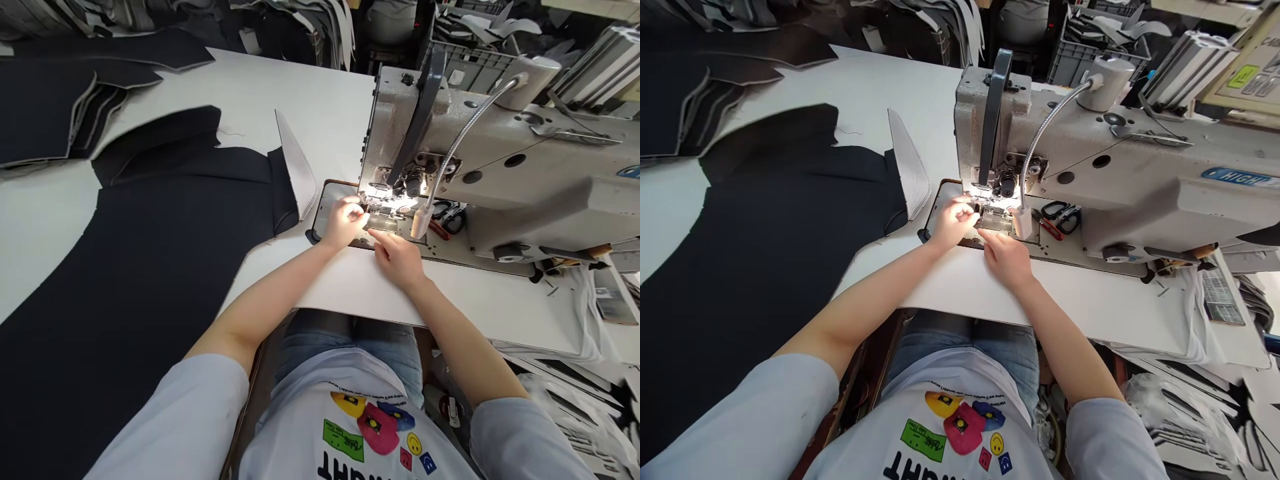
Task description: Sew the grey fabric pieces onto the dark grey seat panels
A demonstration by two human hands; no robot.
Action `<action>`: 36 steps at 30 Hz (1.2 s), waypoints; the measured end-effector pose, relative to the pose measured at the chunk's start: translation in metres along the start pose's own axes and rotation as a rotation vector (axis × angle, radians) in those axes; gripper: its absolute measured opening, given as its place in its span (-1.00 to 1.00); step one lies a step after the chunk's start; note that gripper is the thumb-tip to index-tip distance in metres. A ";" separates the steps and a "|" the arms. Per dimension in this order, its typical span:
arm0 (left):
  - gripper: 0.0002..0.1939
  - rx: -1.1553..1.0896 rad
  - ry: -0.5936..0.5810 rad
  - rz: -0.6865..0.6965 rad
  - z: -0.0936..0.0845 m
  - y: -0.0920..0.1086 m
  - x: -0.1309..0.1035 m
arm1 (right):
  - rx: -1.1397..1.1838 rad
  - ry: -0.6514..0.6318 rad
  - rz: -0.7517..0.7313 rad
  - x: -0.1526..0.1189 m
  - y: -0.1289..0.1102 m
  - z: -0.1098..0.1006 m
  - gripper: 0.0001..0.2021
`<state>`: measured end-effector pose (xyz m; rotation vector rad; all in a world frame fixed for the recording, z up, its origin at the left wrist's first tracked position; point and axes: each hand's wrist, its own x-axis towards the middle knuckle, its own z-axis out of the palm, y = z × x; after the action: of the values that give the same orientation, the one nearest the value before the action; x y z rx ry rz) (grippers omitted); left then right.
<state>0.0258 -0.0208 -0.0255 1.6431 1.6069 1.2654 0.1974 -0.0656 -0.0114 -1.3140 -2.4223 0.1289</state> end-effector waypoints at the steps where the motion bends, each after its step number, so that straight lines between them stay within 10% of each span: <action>1: -0.84 -0.135 -0.011 -0.042 0.000 0.002 -0.003 | -0.007 0.032 0.024 0.000 -0.007 -0.005 -0.56; 7: -0.89 -1.052 -0.036 -0.457 0.003 0.019 -0.012 | 0.143 0.282 0.205 0.015 -0.049 -0.039 -0.21; 14: -0.78 -1.231 -0.061 -0.570 0.000 0.023 -0.007 | 0.142 0.280 0.299 0.025 -0.054 -0.053 -0.20; 24: -0.76 -1.153 -0.326 -0.698 -0.012 0.028 0.001 | -0.072 0.141 0.338 0.026 -0.055 -0.072 -0.19; 31: -0.78 -1.054 -0.615 -0.797 -0.021 0.034 -0.044 | 0.082 0.208 0.263 0.021 -0.049 -0.069 -0.27; 36: -0.71 -0.578 -0.515 -0.314 -0.027 0.025 -0.066 | 0.530 0.095 0.310 0.006 -0.044 -0.027 -0.32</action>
<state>0.0235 -0.0949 -0.0096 1.1658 1.0073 0.9231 0.1703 -0.0881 0.0264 -1.3795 -1.8996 0.7182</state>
